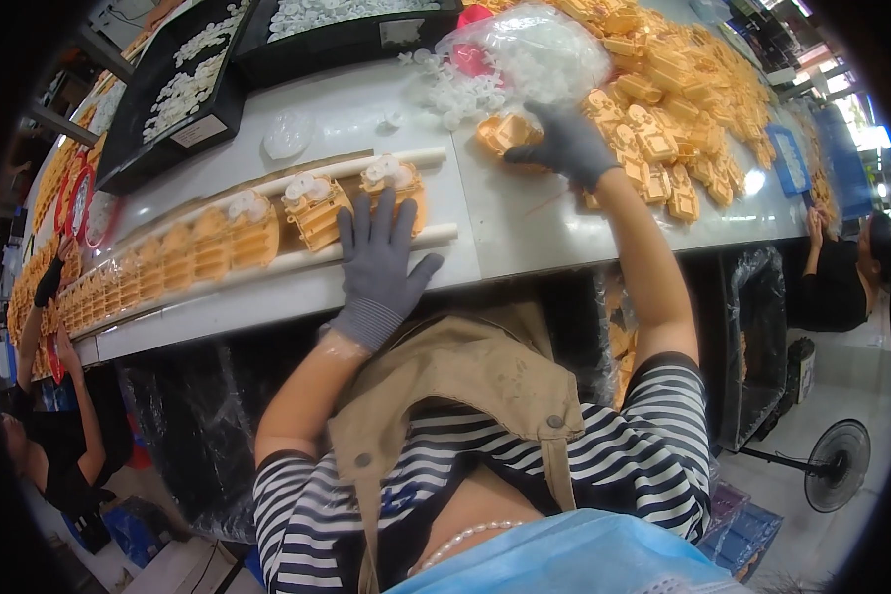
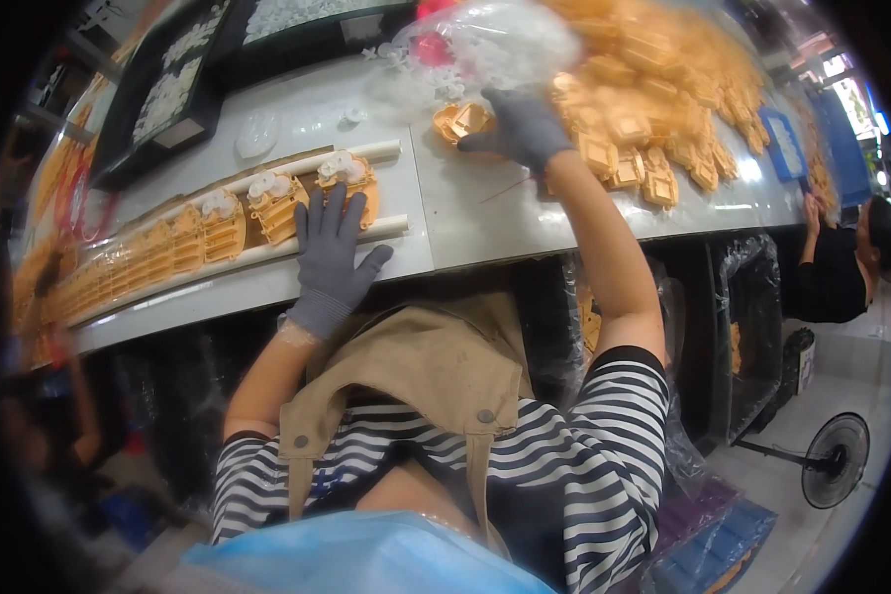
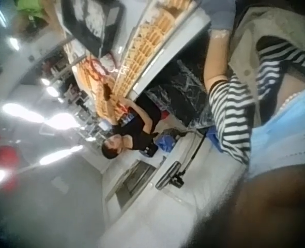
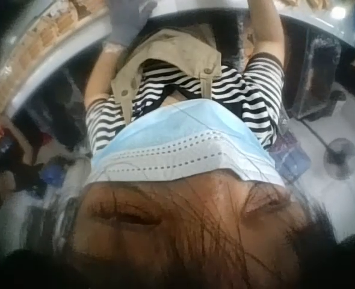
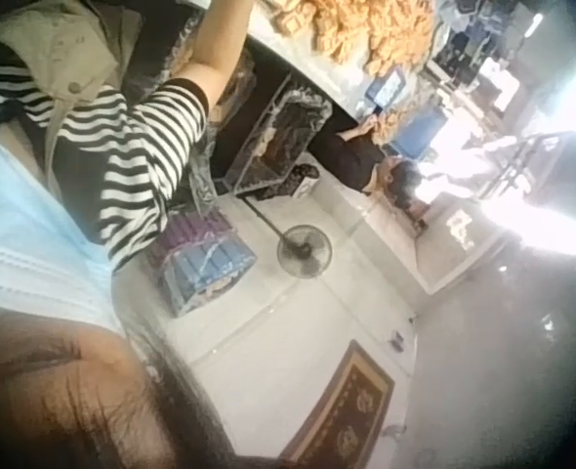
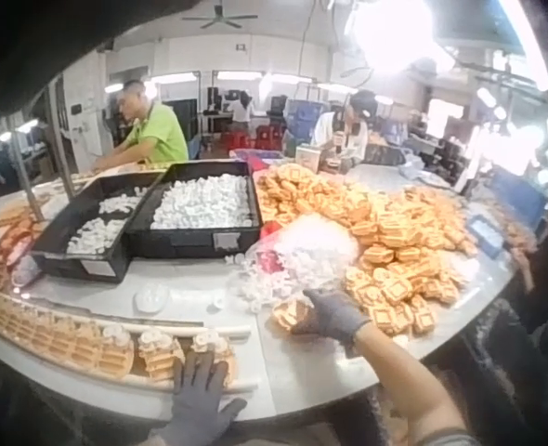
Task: The person assembles toy waffle pieces by hand.
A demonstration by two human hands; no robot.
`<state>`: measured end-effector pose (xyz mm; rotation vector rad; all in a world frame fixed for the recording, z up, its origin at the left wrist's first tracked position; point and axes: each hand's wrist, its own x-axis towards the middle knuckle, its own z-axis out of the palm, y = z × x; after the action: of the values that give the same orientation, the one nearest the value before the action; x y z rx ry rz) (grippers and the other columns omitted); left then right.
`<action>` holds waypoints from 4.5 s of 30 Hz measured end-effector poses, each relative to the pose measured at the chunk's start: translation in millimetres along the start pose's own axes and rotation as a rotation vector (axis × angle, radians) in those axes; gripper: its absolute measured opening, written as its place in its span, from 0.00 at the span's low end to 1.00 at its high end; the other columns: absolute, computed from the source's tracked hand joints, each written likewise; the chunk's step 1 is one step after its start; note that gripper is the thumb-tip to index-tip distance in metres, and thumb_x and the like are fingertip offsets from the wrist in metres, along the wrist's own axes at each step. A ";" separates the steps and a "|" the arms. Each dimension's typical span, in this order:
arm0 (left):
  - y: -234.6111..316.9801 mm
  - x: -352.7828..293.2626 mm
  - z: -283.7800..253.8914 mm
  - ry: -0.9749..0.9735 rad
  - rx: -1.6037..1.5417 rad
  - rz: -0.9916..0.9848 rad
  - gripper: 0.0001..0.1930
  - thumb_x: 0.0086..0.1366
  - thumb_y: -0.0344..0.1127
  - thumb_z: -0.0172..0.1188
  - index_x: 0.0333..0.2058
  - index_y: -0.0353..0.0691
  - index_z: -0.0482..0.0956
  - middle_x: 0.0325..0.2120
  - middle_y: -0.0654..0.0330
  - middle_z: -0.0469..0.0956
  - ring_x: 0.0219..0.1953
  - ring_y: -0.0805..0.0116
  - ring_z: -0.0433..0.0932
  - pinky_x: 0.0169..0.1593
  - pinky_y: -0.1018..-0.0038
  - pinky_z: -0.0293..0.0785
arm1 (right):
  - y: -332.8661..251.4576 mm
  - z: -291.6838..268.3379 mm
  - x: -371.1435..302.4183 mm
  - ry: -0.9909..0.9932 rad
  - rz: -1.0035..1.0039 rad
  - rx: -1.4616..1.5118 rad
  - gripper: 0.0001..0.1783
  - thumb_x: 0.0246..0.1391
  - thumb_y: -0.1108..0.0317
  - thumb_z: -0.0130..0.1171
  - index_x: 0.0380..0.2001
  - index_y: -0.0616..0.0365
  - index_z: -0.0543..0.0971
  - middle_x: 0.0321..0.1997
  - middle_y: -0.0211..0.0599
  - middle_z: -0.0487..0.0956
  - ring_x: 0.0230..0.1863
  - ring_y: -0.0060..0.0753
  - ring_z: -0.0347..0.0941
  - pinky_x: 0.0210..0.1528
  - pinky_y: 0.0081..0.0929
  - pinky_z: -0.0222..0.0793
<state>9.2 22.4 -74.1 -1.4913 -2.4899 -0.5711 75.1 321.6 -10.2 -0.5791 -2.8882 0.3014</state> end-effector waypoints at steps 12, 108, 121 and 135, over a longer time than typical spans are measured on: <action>14.2 9.7 -3.4 0.038 -0.260 0.034 0.34 0.55 0.48 0.61 0.58 0.39 0.64 0.61 0.46 0.58 0.63 0.43 0.54 0.65 0.55 0.53 | -14.3 8.1 -1.9 -0.052 -0.391 -0.142 0.40 0.38 0.75 0.62 0.59 0.53 0.62 0.47 0.44 0.72 0.45 0.49 0.71 0.47 0.39 0.67; 29.4 12.8 -66.3 0.502 -0.683 0.155 0.26 0.50 0.26 0.67 0.49 0.31 0.72 0.46 0.46 0.74 0.43 0.54 0.77 0.45 0.69 0.74 | -180.6 -1.7 -63.7 0.376 0.085 1.286 0.30 0.67 0.49 0.32 0.15 0.57 0.65 0.15 0.29 0.64 0.19 0.21 0.57 0.25 0.21 0.56; 18.6 13.4 -102.0 0.325 -2.024 -0.179 0.31 0.61 0.38 0.61 0.60 0.36 0.58 0.52 0.55 0.68 0.53 0.66 0.68 0.58 0.70 0.65 | -172.1 14.6 -89.6 0.215 -0.202 1.526 0.54 0.44 0.26 0.53 0.60 0.63 0.60 0.58 0.42 0.65 0.60 0.33 0.60 0.62 0.32 0.58; -4.6 -13.5 -118.7 0.224 -1.378 0.101 0.23 0.60 0.48 0.61 0.44 0.37 0.67 0.44 0.48 0.71 0.47 0.61 0.71 0.51 0.65 0.69 | -195.3 -9.6 -103.5 0.264 -0.474 1.173 0.25 0.37 0.66 0.73 0.39 0.60 0.73 0.36 0.42 0.74 0.37 0.35 0.72 0.39 0.27 0.68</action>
<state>6.9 -39.7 28.1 -1.6103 -1.6981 -2.5330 100.9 105.6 30.3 0.2524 -1.9769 1.4924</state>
